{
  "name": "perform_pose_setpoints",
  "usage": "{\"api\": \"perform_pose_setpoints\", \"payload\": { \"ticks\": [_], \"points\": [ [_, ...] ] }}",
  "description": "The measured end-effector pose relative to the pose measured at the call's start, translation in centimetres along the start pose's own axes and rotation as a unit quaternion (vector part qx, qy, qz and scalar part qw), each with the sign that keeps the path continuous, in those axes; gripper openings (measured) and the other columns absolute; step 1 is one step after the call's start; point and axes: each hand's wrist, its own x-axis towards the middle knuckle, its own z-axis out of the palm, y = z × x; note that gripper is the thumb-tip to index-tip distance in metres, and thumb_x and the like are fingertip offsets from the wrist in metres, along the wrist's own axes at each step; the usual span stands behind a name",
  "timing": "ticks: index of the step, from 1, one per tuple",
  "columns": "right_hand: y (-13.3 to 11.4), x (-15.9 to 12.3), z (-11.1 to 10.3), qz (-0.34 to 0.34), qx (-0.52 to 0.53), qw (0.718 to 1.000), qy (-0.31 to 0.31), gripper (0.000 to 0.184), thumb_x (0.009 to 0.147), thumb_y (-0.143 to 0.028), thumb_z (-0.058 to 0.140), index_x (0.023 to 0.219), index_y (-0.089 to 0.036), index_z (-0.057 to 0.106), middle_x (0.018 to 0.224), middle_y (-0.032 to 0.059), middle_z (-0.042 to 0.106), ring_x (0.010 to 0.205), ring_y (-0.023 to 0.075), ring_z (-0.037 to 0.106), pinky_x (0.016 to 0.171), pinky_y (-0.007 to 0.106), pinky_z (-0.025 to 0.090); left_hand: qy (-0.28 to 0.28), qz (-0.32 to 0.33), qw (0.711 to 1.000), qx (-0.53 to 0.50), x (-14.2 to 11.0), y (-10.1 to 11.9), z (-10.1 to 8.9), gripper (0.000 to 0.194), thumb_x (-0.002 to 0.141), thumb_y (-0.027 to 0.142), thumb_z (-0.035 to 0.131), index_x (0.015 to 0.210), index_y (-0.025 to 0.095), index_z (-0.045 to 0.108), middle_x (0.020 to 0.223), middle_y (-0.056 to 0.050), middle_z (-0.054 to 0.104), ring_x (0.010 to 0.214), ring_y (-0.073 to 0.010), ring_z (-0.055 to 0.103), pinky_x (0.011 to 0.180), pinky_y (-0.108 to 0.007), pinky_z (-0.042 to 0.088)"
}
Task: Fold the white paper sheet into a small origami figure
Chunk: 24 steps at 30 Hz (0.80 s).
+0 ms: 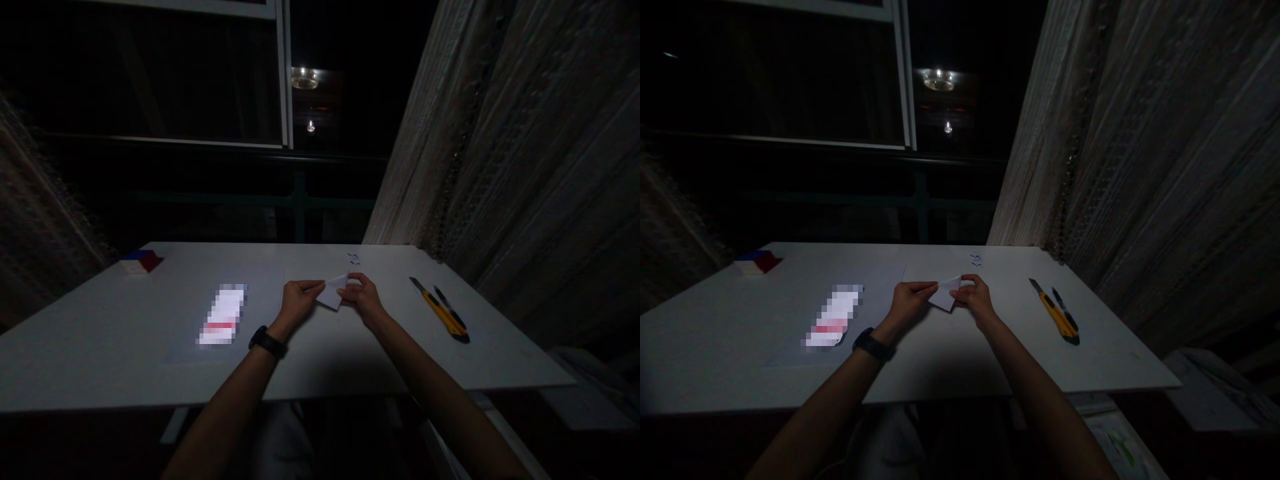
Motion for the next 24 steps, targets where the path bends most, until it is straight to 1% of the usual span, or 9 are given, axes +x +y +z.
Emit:
{"api": "perform_pose_setpoints", "payload": {
  "ticks": [5,10,16,19,24],
  "points": [
    [-0.15,0.07,-0.05,-0.003,-0.004,1.0,0.013,0.054,0.042,-0.022,0.079,0.087,-0.022,0.048,0.052,-0.007,0.06,0.051,0.0165,0.062,0.055,0.035,0.056,-0.007,0.011,1.0,0.017,0.15,-0.45,-0.02,0.025,0.065,0.033,0.068,0.082,0.016,0.072,0.084,-0.01,0.07,0.081,-0.0234,0.064,0.078,-0.032,0.047],
    [-0.3,0.16,-0.24,-0.001,0.008,1.0,0.007,0.055,0.043,-0.021,0.079,0.088,-0.022,0.048,0.055,-0.0062,0.061,0.053,0.0163,0.062,0.057,0.036,0.056,-0.015,0.015,1.0,0.017,0.14,-0.42,-0.05,0.025,0.064,0.033,0.068,0.082,0.015,0.072,0.085,-0.01,0.07,0.083,-0.0239,0.064,0.079,-0.033,0.047],
    [-0.4,0.26,-0.56,-0.005,0.012,1.0,0.004,0.052,0.044,-0.02,0.079,0.087,-0.02,0.049,0.052,-0.0067,0.06,0.052,0.016,0.061,0.057,0.037,0.056,-0.02,0.023,0.999,0.025,0.14,-0.72,0.04,0.027,0.067,0.034,0.066,0.086,0.016,0.071,0.087,-0.01,0.07,0.084,-0.0238,0.064,0.08,-0.033,0.046],
    [-0.58,0.3,-0.65,-0.004,0.019,1.0,0.004,0.054,0.044,-0.02,0.079,0.089,-0.021,0.049,0.052,-0.0068,0.06,0.055,0.0166,0.062,0.059,0.037,0.056,-0.024,0.017,0.999,0.025,0.15,-0.83,0.08,0.029,0.067,0.035,0.066,0.087,0.015,0.071,0.088,-0.011,0.07,0.084,-0.0239,0.064,0.079,-0.033,0.046],
    [-0.72,0.32,-0.78,-0.03,0.004,0.999,0.016,0.053,0.042,-0.022,0.08,0.087,-0.02,0.051,0.049,-0.0072,0.059,0.049,0.0158,0.061,0.055,0.035,0.055,-0.042,0.02,0.999,0.025,0.03,-0.49,0.01,0.031,0.067,0.035,0.066,0.089,0.014,0.07,0.09,-0.01,0.069,0.087,-0.0235,0.063,0.081,-0.033,0.046]
  ]
}}
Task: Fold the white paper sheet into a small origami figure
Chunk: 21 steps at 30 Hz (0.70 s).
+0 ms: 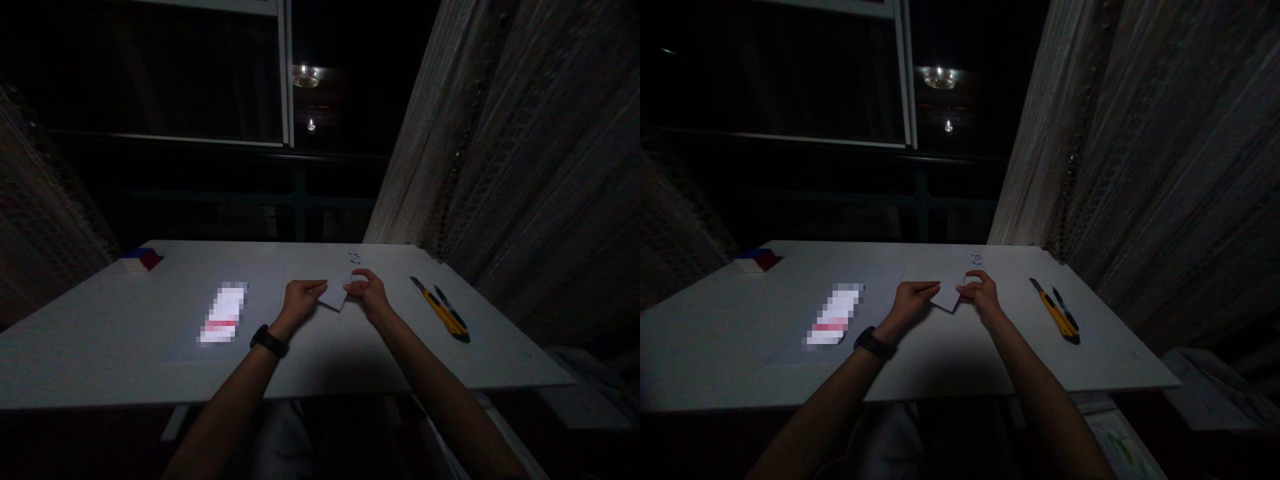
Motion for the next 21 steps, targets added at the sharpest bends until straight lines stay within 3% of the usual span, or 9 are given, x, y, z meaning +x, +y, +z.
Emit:
{"api": "perform_pose_setpoints", "payload": {
  "ticks": [21],
  "points": [
    [0.27,0.59,-0.43,-0.017,0.002,1.0,-0.004,0.053,0.044,-0.022,0.079,0.089,-0.021,0.052,0.051,-0.0068,0.06,0.052,0.0153,0.061,0.058,0.034,0.054,-0.015,-0.007,1.0,0.018,0.0,-0.32,0.07,0.031,0.067,0.033,0.066,0.091,0.014,0.07,0.09,-0.01,0.069,0.085,-0.0233,0.064,0.079,-0.033,0.047]
  ]
}}
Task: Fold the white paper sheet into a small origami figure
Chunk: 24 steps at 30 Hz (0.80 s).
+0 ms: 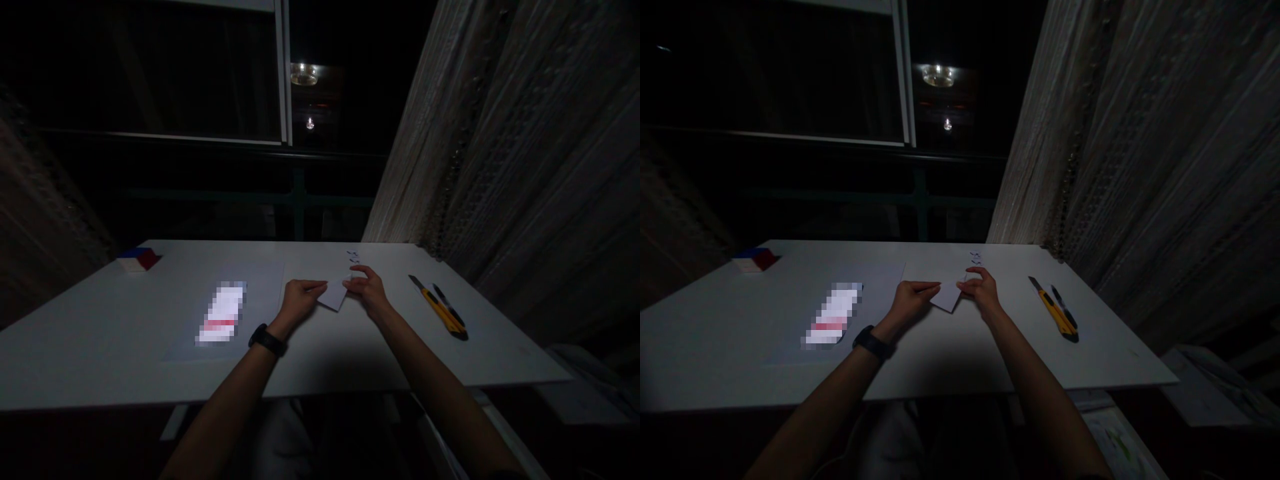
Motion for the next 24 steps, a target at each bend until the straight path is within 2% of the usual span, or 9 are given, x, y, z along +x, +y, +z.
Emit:
{"api": "perform_pose_setpoints", "payload": {
  "ticks": [10,14,18,24],
  "points": [
    [0.08,0.19,-0.24,-0.011,-0.007,1.0,-0.024,0.05,0.045,-0.021,0.079,0.089,-0.02,0.055,0.051,-0.0067,0.06,0.053,0.0133,0.06,0.061,0.031,0.052,-0.001,-0.004,1.0,0.014,0.0,-0.13,0.06,0.029,0.067,0.034,0.066,0.089,0.015,0.07,0.09,-0.01,0.069,0.084,-0.0225,0.064,0.08,-0.032,0.046],
    [0.18,0.36,-0.26,-0.007,-0.002,1.0,-0.009,0.048,0.045,-0.019,0.079,0.086,-0.021,0.055,0.047,-0.0094,0.054,0.048,0.0114,0.057,0.06,0.031,0.053,0.0,-0.002,1.0,0.019,-0.03,-0.29,0.22,0.028,0.068,0.033,0.065,0.088,0.016,0.07,0.089,-0.009,0.069,0.083,-0.0218,0.064,0.079,-0.032,0.047],
    [0.1,0.42,-0.23,0.013,0.008,1.0,0.002,0.049,0.043,-0.018,0.08,0.086,-0.021,0.055,0.05,-0.0084,0.056,0.051,0.0127,0.058,0.059,0.033,0.054,0.001,0.007,0.999,0.042,-0.05,-0.14,0.18,0.027,0.069,0.033,0.064,0.089,0.016,0.07,0.089,-0.009,0.07,0.083,-0.0216,0.064,0.079,-0.032,0.047],
    [-0.27,0.37,-0.33,0.005,0.012,1.0,0.01,0.047,0.042,-0.019,0.08,0.083,-0.019,0.056,0.05,-0.007,0.058,0.05,0.0117,0.058,0.059,0.029,0.053,0.006,0.012,0.999,0.048,-0.09,-0.11,0.14,0.026,0.069,0.032,0.064,0.089,0.016,0.07,0.089,-0.008,0.07,0.084,-0.0216,0.064,0.08,-0.031,0.047]
  ]
}}
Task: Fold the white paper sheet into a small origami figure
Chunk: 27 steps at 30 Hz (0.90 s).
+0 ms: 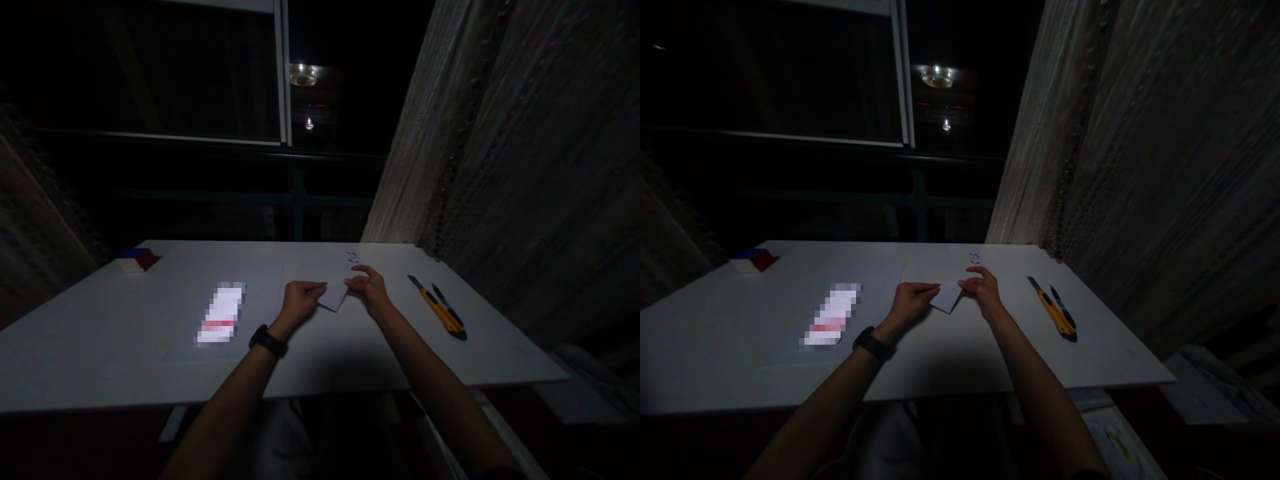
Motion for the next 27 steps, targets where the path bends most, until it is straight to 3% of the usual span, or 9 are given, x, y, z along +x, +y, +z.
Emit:
{"api": "perform_pose_setpoints", "payload": {
  "ticks": [18,23,27],
  "points": [
    [0.12,0.41,-0.37,-0.017,0.0,1.0,0.019,0.045,0.043,-0.016,0.077,0.081,-0.02,0.055,0.049,-0.0073,0.058,0.049,0.0103,0.056,0.057,0.025,0.049,-0.016,-0.005,1.0,-0.003,-0.04,0.13,0.06,0.028,0.069,0.033,0.064,0.09,0.016,0.07,0.088,-0.009,0.07,0.081,-0.0222,0.064,0.078,-0.033,0.047],
    [0.25,0.47,-0.38,-0.025,0.006,0.999,0.031,0.038,0.043,-0.014,0.075,0.073,-0.02,0.054,0.042,-0.0108,0.051,0.043,0.0076,0.05,0.056,0.025,0.048,-0.025,-0.006,1.0,-0.009,-0.11,0.47,0.13,0.028,0.068,0.033,0.064,0.089,0.015,0.07,0.087,-0.009,0.07,0.081,-0.0226,0.064,0.075,-0.032,0.047],
    [0.13,0.4,-0.37,-0.015,-0.006,1.0,0.022,0.044,0.042,-0.015,0.075,0.08,-0.021,0.054,0.047,-0.0093,0.055,0.05,0.0115,0.057,0.059,0.028,0.049,-0.017,-0.019,1.0,-0.005,-0.06,0.33,0.15,0.026,0.068,0.032,0.064,0.087,0.016,0.071,0.085,-0.008,0.07,0.079,-0.0223,0.064,0.075,-0.032,0.047]
  ]
}}
